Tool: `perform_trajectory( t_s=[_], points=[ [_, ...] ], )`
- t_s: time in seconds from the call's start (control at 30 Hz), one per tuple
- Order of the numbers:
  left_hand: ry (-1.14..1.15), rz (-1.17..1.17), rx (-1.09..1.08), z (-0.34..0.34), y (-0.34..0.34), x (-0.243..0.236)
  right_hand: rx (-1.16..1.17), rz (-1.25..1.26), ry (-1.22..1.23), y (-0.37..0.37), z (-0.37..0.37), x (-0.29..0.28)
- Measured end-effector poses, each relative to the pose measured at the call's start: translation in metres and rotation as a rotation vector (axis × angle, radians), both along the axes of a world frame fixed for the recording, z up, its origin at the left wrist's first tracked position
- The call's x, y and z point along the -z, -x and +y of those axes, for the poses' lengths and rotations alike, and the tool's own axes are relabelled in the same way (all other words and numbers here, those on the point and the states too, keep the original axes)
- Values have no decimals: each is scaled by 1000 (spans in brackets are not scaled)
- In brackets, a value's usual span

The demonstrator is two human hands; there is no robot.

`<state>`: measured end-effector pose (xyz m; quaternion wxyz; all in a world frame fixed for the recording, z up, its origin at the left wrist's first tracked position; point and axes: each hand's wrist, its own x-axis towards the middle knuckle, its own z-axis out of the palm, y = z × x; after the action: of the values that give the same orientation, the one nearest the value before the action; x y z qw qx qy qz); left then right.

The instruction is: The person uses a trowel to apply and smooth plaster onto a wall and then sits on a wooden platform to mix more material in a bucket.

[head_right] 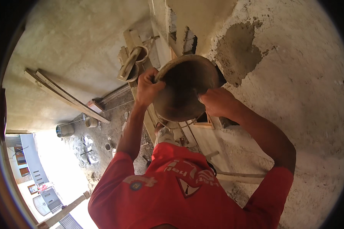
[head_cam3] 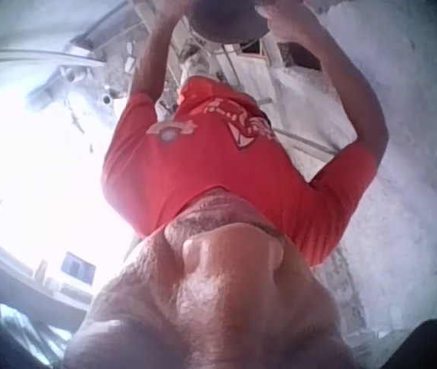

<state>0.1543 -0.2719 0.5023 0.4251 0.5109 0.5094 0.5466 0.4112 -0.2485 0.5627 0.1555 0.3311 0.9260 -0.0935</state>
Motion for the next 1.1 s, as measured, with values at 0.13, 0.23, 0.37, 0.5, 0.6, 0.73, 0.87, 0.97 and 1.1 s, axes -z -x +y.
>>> perform_trajectory(
  t_s=[0.13, 0.23, 0.37, 0.5, 0.6, 0.73, 0.87, 0.97, 1.1],
  points=[
    [-59, -20, 14, 4, -8, 1, 91, 116, -71, 11, 6, 6],
    [-43, -15, 9, 3, -5, -3, -13, -34, -44, -4, 3, 20],
    [-37, -6, 3, 2, -3, -3, -92, -56, -33, -18, 1, 12],
    [-69, 11, 10, 2, -13, -9, 146, 98, -128, -3, 3, 2],
    [-7, -69, -27, 7, -12, 3, 37, -24, -100, -12, -2, 19],
    [14, -99, -5, 6, -13, 2, 57, 56, -113, -19, -5, 12],
    [-37, -45, -15, 6, -25, 1, 183, 106, -197, -11, -1, 8],
    [-47, -97, -36, 5, -29, 0, 55, -77, -40, -27, -12, 34],
    [-69, -26, -53, 4, -26, 7, 133, 151, -159, -15, -12, 10]
  ],
)
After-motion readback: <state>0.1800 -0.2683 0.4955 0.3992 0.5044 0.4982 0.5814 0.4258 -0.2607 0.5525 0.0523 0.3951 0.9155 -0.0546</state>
